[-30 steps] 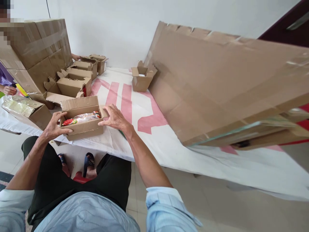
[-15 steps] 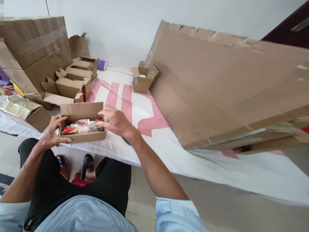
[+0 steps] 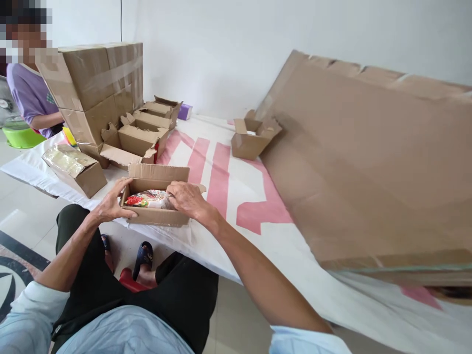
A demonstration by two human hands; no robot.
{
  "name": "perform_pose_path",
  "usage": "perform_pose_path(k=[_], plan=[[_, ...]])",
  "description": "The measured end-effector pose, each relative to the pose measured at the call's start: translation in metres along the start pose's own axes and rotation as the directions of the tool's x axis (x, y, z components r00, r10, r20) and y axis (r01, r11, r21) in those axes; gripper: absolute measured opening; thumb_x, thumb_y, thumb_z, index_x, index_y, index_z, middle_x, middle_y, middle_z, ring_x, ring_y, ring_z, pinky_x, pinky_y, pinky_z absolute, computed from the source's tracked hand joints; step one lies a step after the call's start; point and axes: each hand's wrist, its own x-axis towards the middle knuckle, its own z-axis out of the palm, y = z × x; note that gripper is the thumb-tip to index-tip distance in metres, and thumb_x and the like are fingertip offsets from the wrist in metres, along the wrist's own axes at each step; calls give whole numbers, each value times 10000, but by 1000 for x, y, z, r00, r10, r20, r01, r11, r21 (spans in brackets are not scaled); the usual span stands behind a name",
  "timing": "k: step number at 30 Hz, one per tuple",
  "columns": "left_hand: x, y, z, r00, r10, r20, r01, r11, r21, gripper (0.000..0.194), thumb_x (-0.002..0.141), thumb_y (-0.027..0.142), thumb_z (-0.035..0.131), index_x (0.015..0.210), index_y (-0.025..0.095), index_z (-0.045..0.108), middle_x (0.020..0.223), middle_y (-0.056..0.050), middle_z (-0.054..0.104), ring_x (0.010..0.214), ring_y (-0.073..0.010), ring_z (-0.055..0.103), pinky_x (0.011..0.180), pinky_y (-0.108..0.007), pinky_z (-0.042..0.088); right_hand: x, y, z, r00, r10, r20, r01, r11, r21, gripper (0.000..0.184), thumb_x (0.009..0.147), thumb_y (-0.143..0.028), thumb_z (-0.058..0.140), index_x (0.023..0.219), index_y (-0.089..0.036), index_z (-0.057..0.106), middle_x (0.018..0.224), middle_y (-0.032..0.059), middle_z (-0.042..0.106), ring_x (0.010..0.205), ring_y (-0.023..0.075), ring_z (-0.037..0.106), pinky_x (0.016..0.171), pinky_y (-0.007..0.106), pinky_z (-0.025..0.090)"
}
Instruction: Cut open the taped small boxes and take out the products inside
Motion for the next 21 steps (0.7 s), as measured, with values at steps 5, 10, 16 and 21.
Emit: perform_pose_path(k=[5,10,16,21], plan=[[3,1,-3,999,-31,-24,30,999,-42,1288,655,650,1096,1746,241,548,1676,-199,600,1607,-501,531,1370,-679,432,-4,7,12,954,-44,-296,89,986,139,211,1029,-181,586,984,-254,779,1064,104,815,1023,302,734,929,431,553],[11,2,-8,999,-29,-42,26,998,-65,1283,615,605,1111,1717,229,572,1600,-176,628,1524,-466,592,1338,-659,462,-8,2,-1,874,-36,-484,180,950,254,188,1013,-199,593,951,-282,751,1014,81,781,977,299,711,940,453,564],[25,7,-13,999,-19,-38,16,998,-67,1173,585,551,1117,1606,180,674,1506,-171,670,1449,-467,634,1315,-642,492,-8,-2,-32,805,27,-592,262,880,396,144,1006,-232,618,929,-267,735,965,55,744,934,267,684,908,427,577],[32,2,-17,1000,3,18,-3,1000,-10,1141,634,574,1085,1626,208,655,1603,-183,652,1562,-479,571,1370,-653,432,-2,20,-76,693,185,-697,323,784,530,124,1011,-358,741,939,-257,739,855,-9,646,819,197,598,791,352,554]])
